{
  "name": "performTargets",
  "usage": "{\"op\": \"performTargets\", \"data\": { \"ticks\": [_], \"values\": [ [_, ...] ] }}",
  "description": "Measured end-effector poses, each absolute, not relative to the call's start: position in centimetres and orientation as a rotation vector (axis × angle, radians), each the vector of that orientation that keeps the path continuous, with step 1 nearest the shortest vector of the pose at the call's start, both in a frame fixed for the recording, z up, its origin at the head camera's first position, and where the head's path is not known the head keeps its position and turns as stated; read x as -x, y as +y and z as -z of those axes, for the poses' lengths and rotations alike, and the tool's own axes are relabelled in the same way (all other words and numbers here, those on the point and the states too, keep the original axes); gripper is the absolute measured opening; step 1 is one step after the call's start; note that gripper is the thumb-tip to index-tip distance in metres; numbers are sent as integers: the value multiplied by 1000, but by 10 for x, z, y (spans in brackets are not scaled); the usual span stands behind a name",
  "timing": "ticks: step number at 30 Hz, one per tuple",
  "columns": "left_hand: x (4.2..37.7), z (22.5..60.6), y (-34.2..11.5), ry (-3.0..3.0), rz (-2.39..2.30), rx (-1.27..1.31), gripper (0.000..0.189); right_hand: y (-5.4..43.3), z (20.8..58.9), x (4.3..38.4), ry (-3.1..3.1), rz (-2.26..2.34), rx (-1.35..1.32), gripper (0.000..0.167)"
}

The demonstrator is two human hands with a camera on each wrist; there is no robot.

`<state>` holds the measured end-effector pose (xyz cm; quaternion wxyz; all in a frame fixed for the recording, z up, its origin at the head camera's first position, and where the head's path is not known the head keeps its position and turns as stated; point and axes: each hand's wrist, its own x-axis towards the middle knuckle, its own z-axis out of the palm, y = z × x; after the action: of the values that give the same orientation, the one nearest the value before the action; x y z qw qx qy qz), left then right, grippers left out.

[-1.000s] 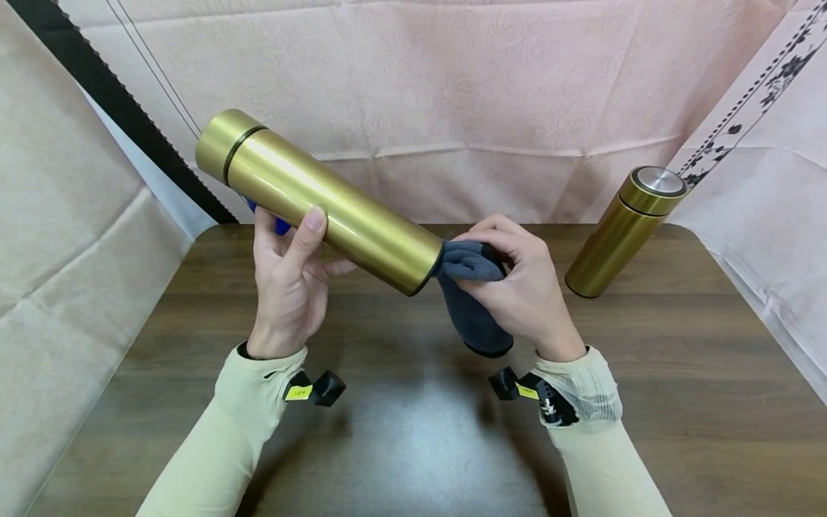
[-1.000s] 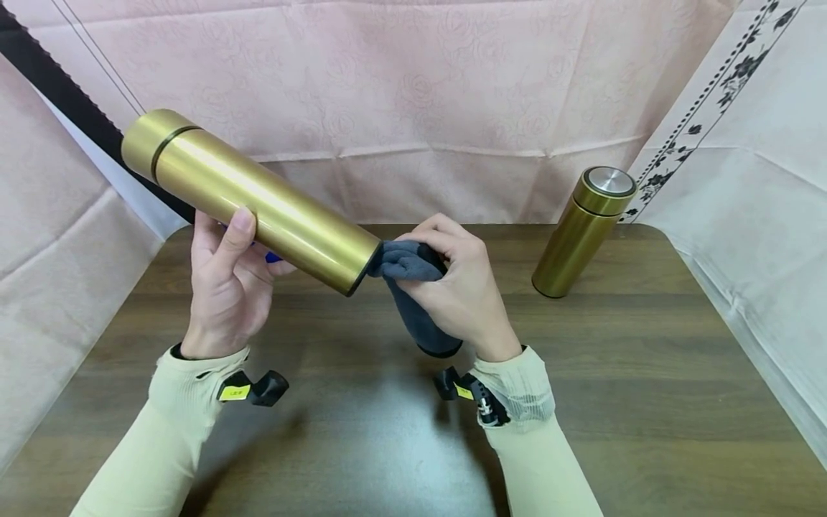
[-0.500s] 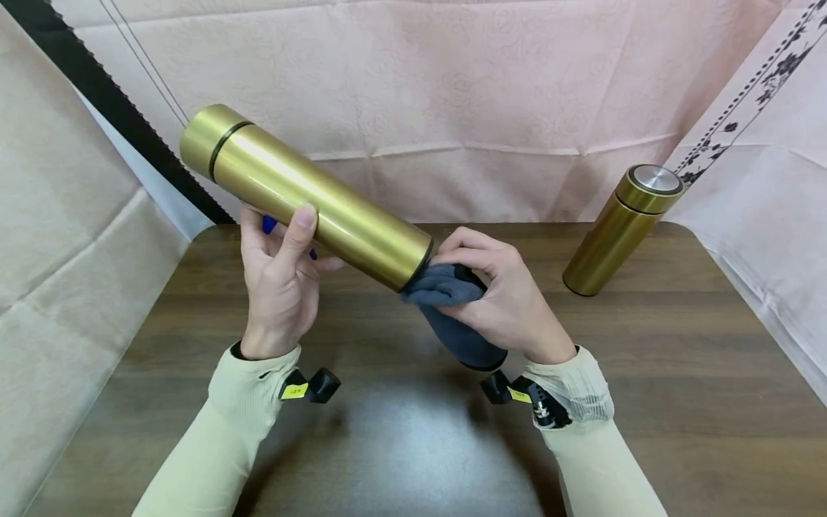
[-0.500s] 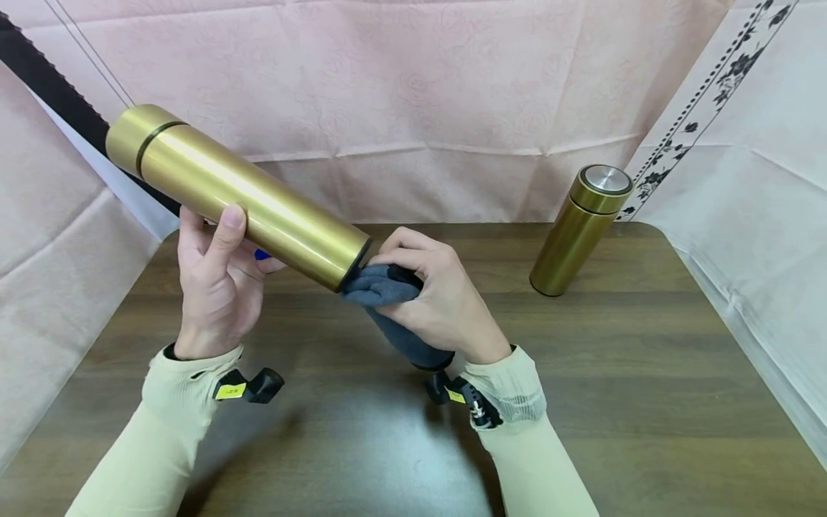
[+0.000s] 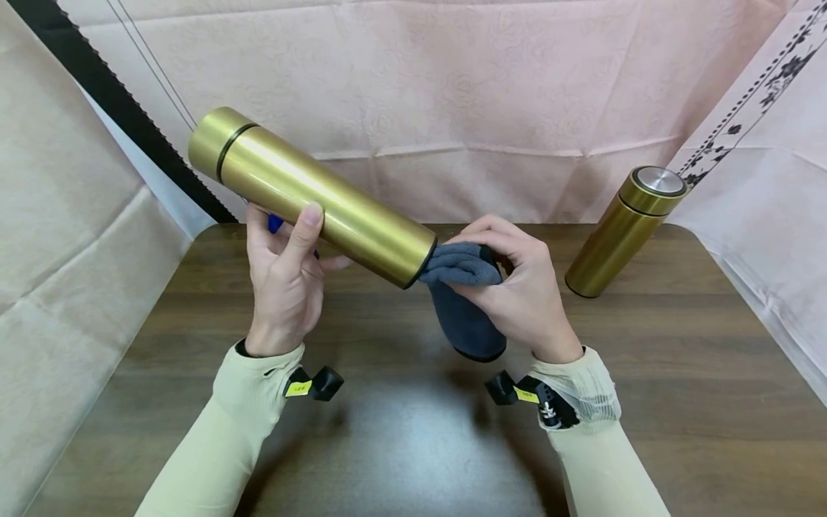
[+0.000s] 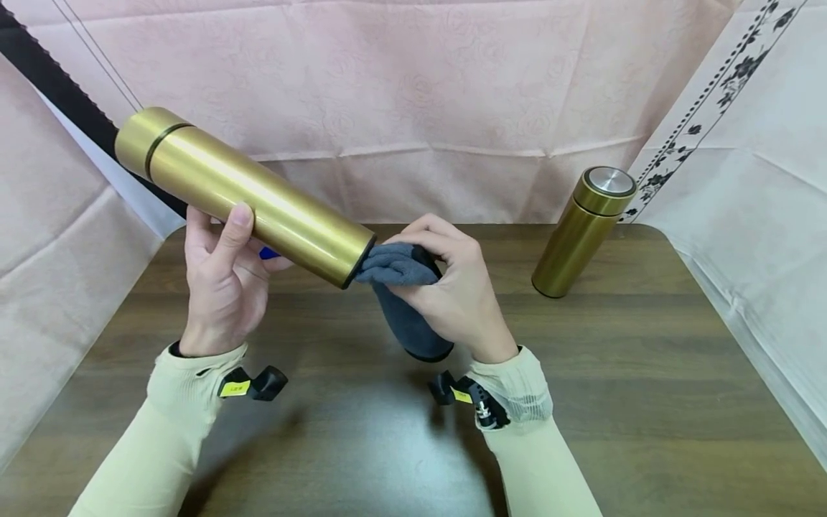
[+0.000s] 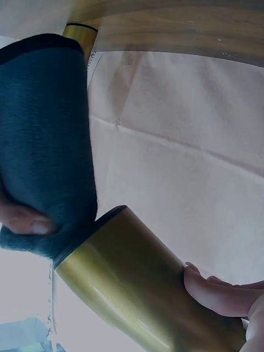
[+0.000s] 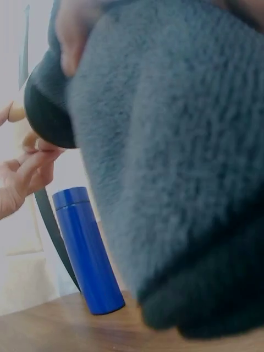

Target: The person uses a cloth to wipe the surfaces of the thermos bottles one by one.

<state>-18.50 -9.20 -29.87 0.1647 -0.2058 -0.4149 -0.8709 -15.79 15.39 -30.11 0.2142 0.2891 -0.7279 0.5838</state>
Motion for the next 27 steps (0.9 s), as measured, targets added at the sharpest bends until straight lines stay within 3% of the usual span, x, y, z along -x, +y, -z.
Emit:
{"op": "performTargets", "data": {
  "ticks": [10,27],
  "values": [
    [185,302,-93,-1142,2519,569,42,147,306,162,-2119,-1618,-632,16],
    [187,301,-90,-1153,2465,602,42,145,309,161,-2196,-1611,-918,19]
  ]
}}
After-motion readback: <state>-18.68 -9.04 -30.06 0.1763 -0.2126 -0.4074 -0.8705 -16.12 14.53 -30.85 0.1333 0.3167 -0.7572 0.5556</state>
